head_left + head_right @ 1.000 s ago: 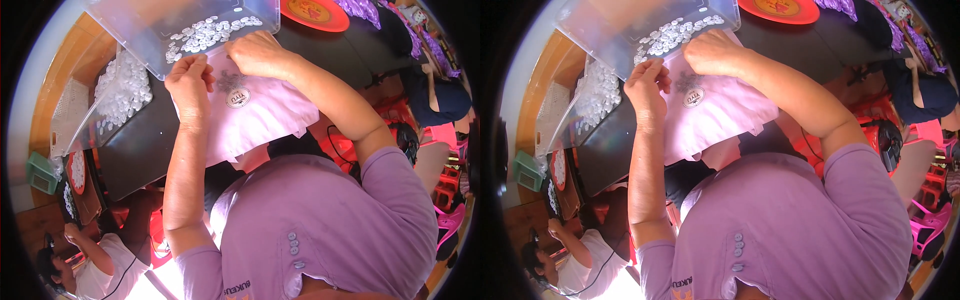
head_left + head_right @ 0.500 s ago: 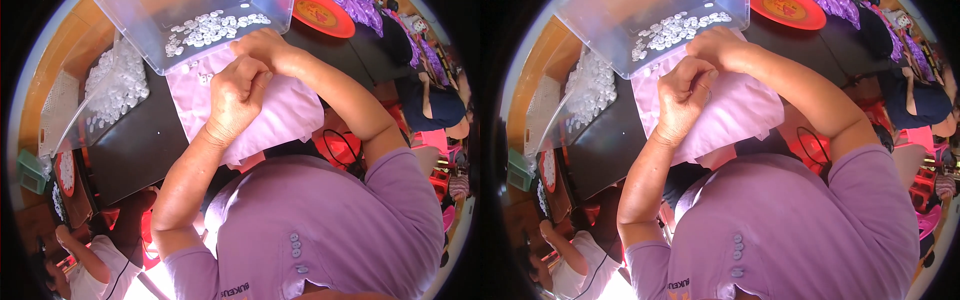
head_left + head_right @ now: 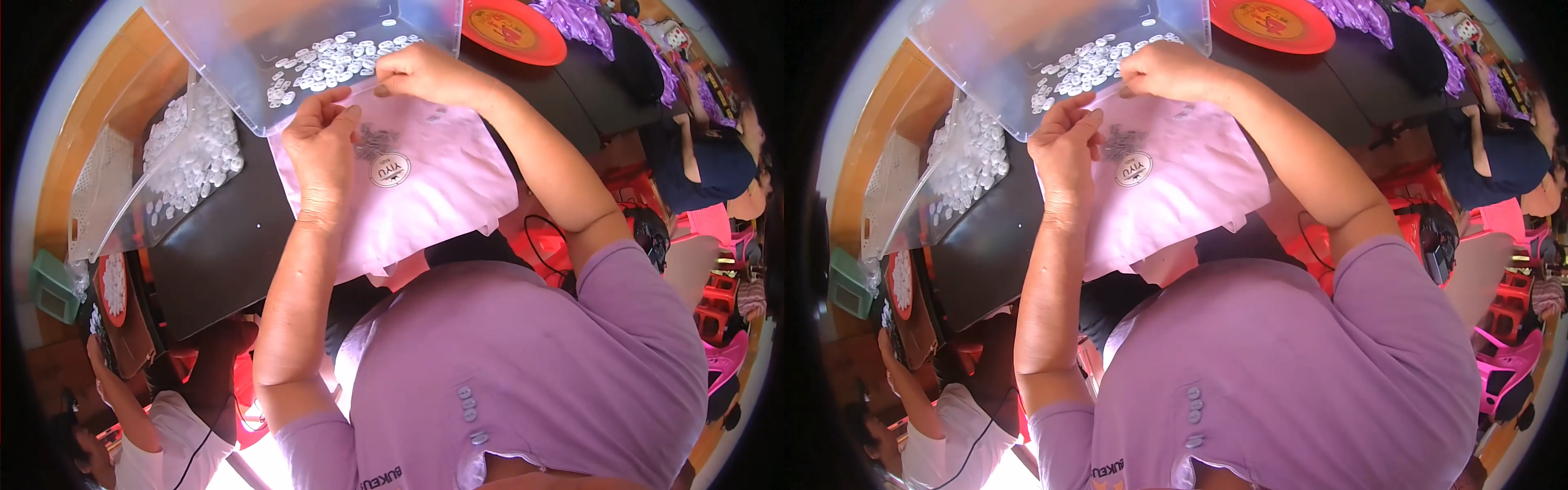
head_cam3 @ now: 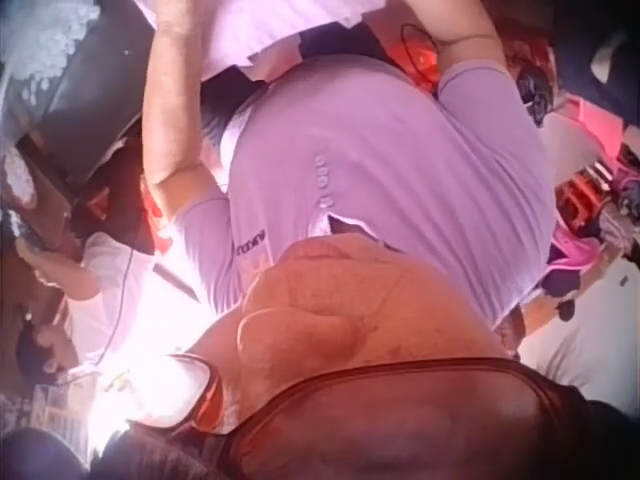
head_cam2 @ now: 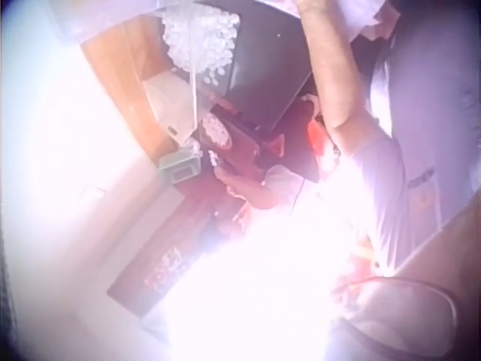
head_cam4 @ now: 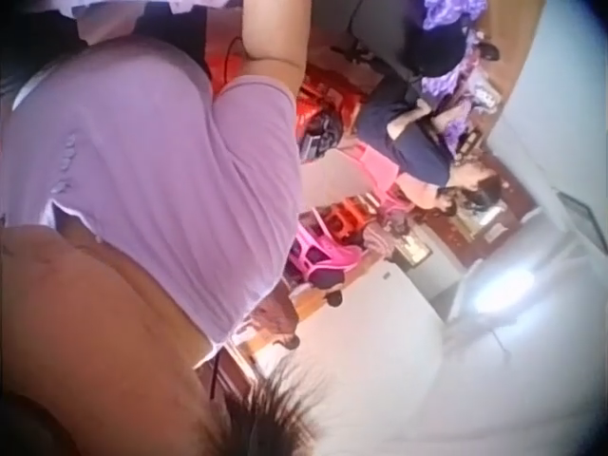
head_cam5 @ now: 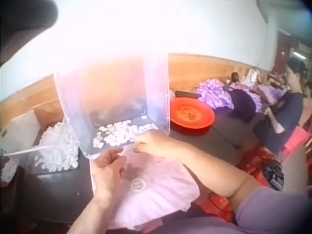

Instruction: Placing small white buttons or components onto a pink garment for assembly.

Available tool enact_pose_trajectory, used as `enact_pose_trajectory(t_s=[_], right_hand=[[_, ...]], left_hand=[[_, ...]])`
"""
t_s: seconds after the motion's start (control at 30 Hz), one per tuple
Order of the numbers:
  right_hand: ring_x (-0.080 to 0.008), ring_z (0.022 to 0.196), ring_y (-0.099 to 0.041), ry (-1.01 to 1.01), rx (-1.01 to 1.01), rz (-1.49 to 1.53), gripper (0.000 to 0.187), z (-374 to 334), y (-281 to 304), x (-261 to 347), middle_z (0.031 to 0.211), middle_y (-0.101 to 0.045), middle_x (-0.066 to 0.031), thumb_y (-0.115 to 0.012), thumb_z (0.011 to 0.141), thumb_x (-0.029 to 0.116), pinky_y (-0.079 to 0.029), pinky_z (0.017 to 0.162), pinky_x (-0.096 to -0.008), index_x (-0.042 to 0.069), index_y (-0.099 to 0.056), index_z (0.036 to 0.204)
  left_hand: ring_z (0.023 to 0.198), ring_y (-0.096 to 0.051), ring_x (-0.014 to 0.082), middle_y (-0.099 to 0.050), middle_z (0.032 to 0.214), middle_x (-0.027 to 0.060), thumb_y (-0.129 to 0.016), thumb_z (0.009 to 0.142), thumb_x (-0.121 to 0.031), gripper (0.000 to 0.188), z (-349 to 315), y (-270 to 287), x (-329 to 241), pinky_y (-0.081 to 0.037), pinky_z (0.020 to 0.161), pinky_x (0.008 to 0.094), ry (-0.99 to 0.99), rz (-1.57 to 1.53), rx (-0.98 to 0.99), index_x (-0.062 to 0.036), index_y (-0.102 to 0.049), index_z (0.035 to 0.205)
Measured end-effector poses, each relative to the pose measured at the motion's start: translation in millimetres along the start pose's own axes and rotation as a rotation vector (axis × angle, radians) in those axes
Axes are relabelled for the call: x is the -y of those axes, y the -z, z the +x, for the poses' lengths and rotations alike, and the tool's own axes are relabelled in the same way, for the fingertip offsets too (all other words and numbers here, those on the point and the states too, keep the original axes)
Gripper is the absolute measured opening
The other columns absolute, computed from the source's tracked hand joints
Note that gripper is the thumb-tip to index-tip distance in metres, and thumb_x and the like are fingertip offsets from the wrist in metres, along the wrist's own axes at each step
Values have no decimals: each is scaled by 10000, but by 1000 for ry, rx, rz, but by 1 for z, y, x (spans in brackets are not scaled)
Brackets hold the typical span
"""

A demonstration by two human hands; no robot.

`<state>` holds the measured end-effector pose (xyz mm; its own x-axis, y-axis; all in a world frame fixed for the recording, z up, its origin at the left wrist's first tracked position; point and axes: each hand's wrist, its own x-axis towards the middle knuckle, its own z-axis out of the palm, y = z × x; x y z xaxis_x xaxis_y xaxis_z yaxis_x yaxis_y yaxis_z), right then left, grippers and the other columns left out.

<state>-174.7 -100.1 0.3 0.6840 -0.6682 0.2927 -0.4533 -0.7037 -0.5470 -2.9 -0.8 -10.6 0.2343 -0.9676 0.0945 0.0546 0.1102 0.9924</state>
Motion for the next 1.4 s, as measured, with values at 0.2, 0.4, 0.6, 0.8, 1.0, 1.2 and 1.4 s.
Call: enact_pose_trajectory(t_s=[0.2,0.4,0.6,0.8,1.0,1.2,1.4], right_hand=[[-51,529,-455,-170,149,502,230,-5,10,19,575,-489,36,-638,893,240,-347,500,-222,54,-622,758],[-53,507,-475,-164,143,562,244,-9,14,24,561,-495,33,-633,895,253,-355,488,-216,47,-635,764],[-54,524,-512,-214,161,648,247,-14,17,33,566,-514,28,-632,891,246,-376,489,-203,40,-632,753],[-62,483,-503,-196,211,712,221,-12,13,35,551,-508,24,-648,877,222,-379,480,-207,32,-638,764],[-64,489,-494,-170,43,800,269,-3,1,37,544,-508,11,-642,894,271,-365,472,-225,21,-648,796],[-162,566,-560,-323,-17,366,283,-8,7,15,601,-553,-60,-677,827,296,-442,546,-319,23,-642,763],[-228,645,-533,-140,2,65,269,-4,-4,28,657,-525,-95,-656,819,229,-411,614,-391,8,-547,713]], left_hand=[[712,-542,56,-611,786,-8,-691,781,37,303,-3,-4,0,-456,648,203,-83,21,134,-8,-658,1079],[707,-561,57,-635,802,2,-738,766,32,248,-7,-8,-5,-468,641,195,-181,52,133,1,-646,995],[711,-568,57,-635,789,11,-784,745,7,240,-12,-9,-5,-479,657,195,-251,72,77,5,-626,925],[693,-569,60,-635,779,18,-781,754,2,223,-11,-7,-3,-488,652,201,-362,171,61,9,-619,907],[584,-538,68,-633,741,45,-737,741,75,177,-6,1,-15,-423,507,193,-392,-28,-64,10,-623,859],[477,-495,108,-615,651,87,-747,695,71,163,3,48,-83,-382,409,222,-710,152,-391,61,-629,808],[579,-540,119,-640,725,64,-783,723,-44,195,43,145,-141,-417,506,220,-626,680,-571,27,-690,879]])
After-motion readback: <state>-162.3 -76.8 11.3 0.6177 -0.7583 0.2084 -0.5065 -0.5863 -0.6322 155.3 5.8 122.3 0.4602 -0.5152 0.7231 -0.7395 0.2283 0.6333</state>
